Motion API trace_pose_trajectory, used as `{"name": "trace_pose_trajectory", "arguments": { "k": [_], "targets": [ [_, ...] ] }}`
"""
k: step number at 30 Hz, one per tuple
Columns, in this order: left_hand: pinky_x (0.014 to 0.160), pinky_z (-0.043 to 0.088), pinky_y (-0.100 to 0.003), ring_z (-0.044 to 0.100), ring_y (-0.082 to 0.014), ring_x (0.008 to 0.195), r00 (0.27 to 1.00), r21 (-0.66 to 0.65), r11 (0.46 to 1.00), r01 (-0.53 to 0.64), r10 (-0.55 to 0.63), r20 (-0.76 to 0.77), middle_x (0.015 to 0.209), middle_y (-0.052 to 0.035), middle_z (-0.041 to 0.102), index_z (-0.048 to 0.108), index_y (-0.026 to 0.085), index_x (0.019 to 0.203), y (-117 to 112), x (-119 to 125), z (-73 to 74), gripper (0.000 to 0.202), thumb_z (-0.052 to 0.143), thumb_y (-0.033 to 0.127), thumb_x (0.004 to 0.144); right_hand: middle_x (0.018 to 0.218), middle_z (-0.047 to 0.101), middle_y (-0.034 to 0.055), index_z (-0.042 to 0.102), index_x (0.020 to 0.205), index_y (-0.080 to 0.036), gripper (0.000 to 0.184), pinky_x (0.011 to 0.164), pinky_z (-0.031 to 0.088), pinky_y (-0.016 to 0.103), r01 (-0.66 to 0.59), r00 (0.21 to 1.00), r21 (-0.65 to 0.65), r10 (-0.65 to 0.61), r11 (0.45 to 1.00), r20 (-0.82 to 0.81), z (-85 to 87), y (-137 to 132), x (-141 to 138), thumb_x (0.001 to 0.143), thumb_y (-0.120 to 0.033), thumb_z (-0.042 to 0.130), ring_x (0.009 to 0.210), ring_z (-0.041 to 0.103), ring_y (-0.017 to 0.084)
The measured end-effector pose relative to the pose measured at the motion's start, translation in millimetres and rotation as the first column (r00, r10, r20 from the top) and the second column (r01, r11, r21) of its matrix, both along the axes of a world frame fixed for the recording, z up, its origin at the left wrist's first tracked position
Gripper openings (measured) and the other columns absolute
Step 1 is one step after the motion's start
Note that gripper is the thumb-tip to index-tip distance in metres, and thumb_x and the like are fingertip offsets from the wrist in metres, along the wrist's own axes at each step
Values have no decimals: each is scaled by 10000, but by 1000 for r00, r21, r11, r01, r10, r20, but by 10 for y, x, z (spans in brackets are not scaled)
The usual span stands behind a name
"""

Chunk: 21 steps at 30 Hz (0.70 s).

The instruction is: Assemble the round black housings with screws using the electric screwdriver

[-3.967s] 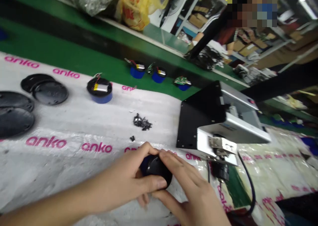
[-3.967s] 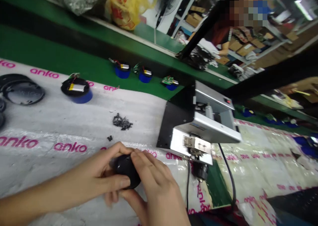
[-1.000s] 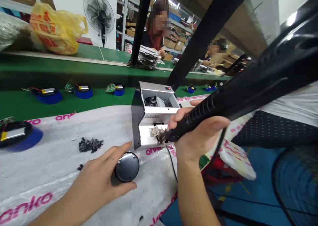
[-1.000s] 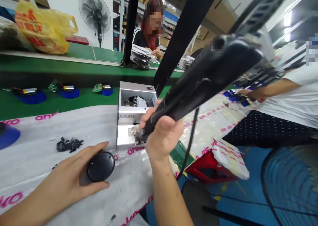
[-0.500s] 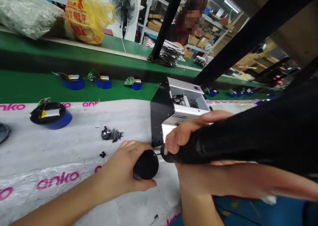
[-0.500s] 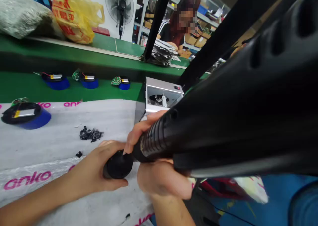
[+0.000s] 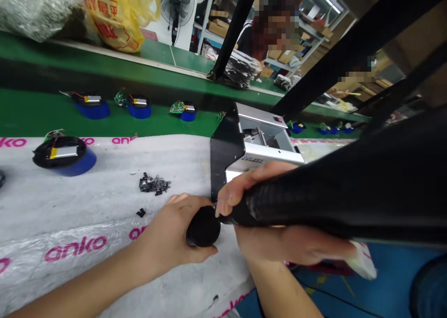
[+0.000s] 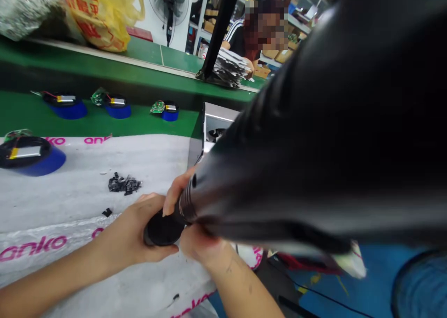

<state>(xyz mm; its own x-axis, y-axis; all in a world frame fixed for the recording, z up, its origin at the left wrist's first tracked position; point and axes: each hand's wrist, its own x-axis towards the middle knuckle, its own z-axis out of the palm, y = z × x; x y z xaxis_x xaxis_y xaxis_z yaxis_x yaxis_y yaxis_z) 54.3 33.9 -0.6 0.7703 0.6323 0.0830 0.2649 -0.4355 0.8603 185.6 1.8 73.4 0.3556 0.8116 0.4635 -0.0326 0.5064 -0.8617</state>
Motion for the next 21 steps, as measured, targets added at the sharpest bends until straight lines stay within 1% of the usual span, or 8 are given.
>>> {"name": "trace_pose_trajectory", "arguments": {
  "k": [3,5,8,11,13,14,17,21],
  "targets": [
    [863,468,-431,613,-260,902,1000,29,999,-14,15,-15,931,-10,643,566,244,1028,-19,5,-10,384,746,278,691,546,589,-38,628,820,-267,478,339,438,305,66,995,110,-58,992,-79,-115,19,-32,715,-730,686,361,514,169],
    [872,481,-447,620,-273,928,999,45,999,-19,21,-26,956,-21,643,557,237,1029,-39,14,0,389,749,282,693,602,617,-31,647,924,-263,528,370,455,306,70,994,124,-58,990,-97,-159,20,-25,703,-741,688,396,538,169],
    [917,494,-470,618,-302,1023,997,48,998,-33,36,-61,1044,-46,645,548,232,1063,-55,-1,31,450,778,267,678,603,598,-43,623,993,-252,563,329,426,276,103,984,151,-78,983,-163,-86,8,77,753,-761,616,370,501,147],
    [1039,460,-478,532,-327,1249,996,4,1000,17,-16,-87,1315,-75,569,503,276,1251,-19,-95,63,645,807,265,682,571,580,-43,628,928,-239,515,327,402,265,305,947,225,-270,925,-174,84,-36,278,752,-723,639,369,489,146],
    [1109,416,-463,449,-307,1363,990,-73,993,98,-104,-93,1471,-46,467,395,356,1396,30,-175,73,765,762,236,737,590,588,-37,644,911,-241,449,386,411,267,442,897,281,-426,852,-119,152,-59,417,750,-658,694,412,509,142],
    [1121,407,-449,439,-289,1379,986,-114,985,129,-140,-90,1496,-27,448,355,390,1426,53,-205,72,784,731,213,761,606,591,-35,649,929,-247,419,410,413,269,462,884,295,-460,836,-82,157,-61,476,771,-632,694,430,516,139],
    [1086,444,-408,505,-261,1319,994,-133,987,86,-95,-58,1402,-24,519,417,381,1379,82,-212,53,696,684,164,774,633,592,-35,633,988,-260,395,423,410,274,417,900,303,-436,857,-4,94,-39,587,852,-630,606,434,516,133],
    [1000,479,-405,577,-257,1170,996,7,997,-76,76,-37,1192,-45,551,546,286,1202,24,-87,51,486,697,185,751,589,582,-34,602,957,-237,467,373,407,267,375,924,211,-382,903,-8,63,-62,553,851,-690,559,400,509,140]
  ]
}}
